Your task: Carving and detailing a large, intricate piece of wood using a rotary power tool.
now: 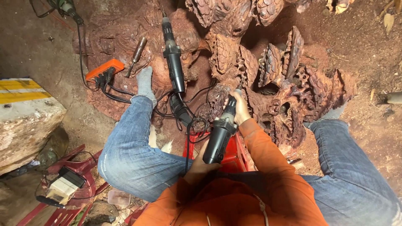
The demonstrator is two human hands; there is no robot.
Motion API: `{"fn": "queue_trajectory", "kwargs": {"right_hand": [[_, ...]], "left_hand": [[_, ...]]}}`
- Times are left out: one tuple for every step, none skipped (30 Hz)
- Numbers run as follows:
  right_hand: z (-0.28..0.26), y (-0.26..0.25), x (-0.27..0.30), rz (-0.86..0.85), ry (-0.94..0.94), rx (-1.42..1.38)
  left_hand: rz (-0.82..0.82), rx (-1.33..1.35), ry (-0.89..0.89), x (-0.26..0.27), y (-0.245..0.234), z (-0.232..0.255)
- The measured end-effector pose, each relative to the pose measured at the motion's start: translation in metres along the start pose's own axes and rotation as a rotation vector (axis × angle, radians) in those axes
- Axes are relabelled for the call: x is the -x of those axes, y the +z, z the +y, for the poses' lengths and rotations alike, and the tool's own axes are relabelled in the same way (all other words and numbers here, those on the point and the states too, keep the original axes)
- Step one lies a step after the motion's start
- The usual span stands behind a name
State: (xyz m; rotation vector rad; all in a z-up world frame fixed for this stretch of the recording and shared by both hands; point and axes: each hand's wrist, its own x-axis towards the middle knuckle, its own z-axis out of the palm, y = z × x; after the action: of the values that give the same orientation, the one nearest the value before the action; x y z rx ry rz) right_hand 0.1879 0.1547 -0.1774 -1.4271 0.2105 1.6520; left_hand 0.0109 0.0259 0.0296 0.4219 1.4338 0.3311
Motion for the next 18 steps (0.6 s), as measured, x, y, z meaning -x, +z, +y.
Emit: {"fn": "queue_trajectory", "kwargs": {"right_hand": [[0.004, -0.003, -0.007, 0.002, 0.000, -0.002], [0.008, -0.007, -0.014, -0.005, 0.003, -0.006], [0.012, -0.009, -0.021, -0.014, 0.005, -0.010], [0.010, -0.008, -0.021, -0.014, 0.006, -0.011], [0.008, -0.006, -0.020, -0.003, 0.012, -0.012], [0.006, -0.005, -0.020, 0.008, 0.019, -0.013], [0.004, -0.004, -0.019, 0.006, 0.017, -0.014], [0.003, -0.004, -0.018, 0.006, 0.026, -0.014], [0.002, -0.002, -0.018, 0.005, 0.036, -0.012], [0.004, -0.003, -0.021, 0.002, 0.036, -0.012], [0.006, -0.004, -0.025, -0.002, 0.030, -0.006], [0.008, -0.005, -0.029, -0.006, 0.023, -0.001], [0.008, -0.004, -0.029, -0.008, 0.022, -0.002], [0.008, -0.004, -0.030, -0.003, 0.024, -0.006], [0.009, -0.003, -0.030, 0.004, 0.025, -0.010], [0.008, -0.001, -0.027, 0.002, 0.025, -0.012], [0.007, 0.001, -0.025, 0.012, 0.014, -0.009], [0.007, 0.003, -0.022, 0.021, 0.004, -0.007]], "left_hand": [[-0.001, -0.002, -0.002, 0.004, 0.001, 0.005], [0.008, 0.021, -0.017, 0.008, 0.003, 0.009], [0.019, 0.045, -0.031, 0.013, 0.004, 0.014], [0.019, 0.043, -0.031, 0.010, 0.003, 0.013], [0.014, 0.051, -0.023, 0.008, 0.003, 0.010], [0.009, 0.058, -0.015, 0.006, 0.003, 0.008], [0.009, 0.057, -0.013, 0.005, 0.003, 0.009], [-0.013, 0.063, -0.010, 0.004, 0.002, 0.009], [-0.034, 0.072, -0.008, 0.004, 0.002, 0.010], [-0.032, 0.072, -0.006, -0.001, 0.000, 0.006], [-0.030, 0.083, 0.006, -0.006, -0.002, 0.002], [-0.029, 0.095, 0.019, -0.010, -0.004, -0.002], [-0.027, 0.093, 0.021, -0.012, -0.008, -0.002], [-0.042, 0.097, 0.016, -0.014, -0.011, -0.002], [-0.058, 0.100, 0.011, -0.015, -0.014, -0.002], [-0.057, 0.097, 0.012, -0.014, -0.016, -0.001], [-0.054, 0.085, 0.012, -0.013, -0.017, 0.000], [-0.050, 0.073, 0.012, -0.012, -0.019, 0.002]]}}
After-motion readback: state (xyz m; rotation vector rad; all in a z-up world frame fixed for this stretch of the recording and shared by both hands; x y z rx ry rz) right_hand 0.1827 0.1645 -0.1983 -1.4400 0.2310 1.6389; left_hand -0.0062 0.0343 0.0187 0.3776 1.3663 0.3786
